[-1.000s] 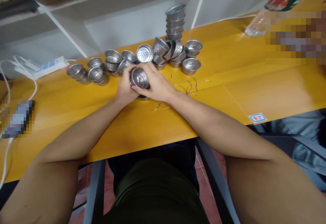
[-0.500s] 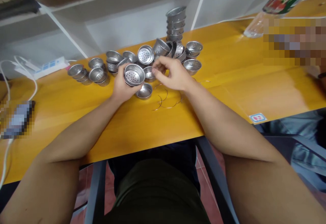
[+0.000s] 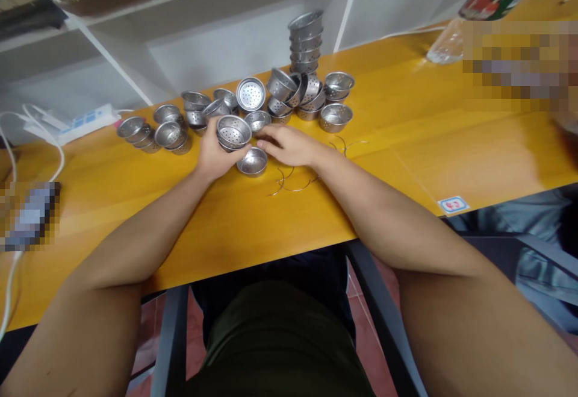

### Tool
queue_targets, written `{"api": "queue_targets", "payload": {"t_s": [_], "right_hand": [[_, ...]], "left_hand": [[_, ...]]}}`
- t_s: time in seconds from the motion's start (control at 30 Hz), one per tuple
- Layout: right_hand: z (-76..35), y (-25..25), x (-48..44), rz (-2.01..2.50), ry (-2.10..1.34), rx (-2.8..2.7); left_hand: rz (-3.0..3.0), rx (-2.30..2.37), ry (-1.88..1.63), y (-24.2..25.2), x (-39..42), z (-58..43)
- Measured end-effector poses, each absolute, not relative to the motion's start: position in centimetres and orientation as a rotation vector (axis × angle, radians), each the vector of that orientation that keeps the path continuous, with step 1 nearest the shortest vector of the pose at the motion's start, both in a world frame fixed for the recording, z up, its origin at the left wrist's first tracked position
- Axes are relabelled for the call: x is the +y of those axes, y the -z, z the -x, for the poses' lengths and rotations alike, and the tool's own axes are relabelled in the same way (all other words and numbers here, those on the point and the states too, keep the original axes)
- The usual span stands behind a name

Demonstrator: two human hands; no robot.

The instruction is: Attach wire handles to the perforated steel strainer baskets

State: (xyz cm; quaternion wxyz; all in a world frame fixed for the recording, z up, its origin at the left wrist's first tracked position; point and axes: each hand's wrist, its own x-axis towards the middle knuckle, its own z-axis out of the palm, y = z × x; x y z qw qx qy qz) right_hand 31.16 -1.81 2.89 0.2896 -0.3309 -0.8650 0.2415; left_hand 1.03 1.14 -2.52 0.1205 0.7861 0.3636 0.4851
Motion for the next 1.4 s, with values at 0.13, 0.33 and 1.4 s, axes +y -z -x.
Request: {"api": "queue_targets", "payload": {"t_s": [0.13, 0.33, 1.4], "right_hand": [[-31.2, -2.7, -1.6, 0.895, -0.636, -2.312], [-31.3, -2.2, -1.3, 0.907, -0.642, -2.317], [-27.6, -4.9, -6.2, 0.89, -0.394, -2.094]], "left_hand": [[-2.256, 1.115, -1.368, 2.6, 1.1, -1.0], [-2.186, 1.179, -1.336, 2.6, 1.0, -1.1], [-2.387, 0.884, -1.435, 1.1, -0.4, -1.8]]}}
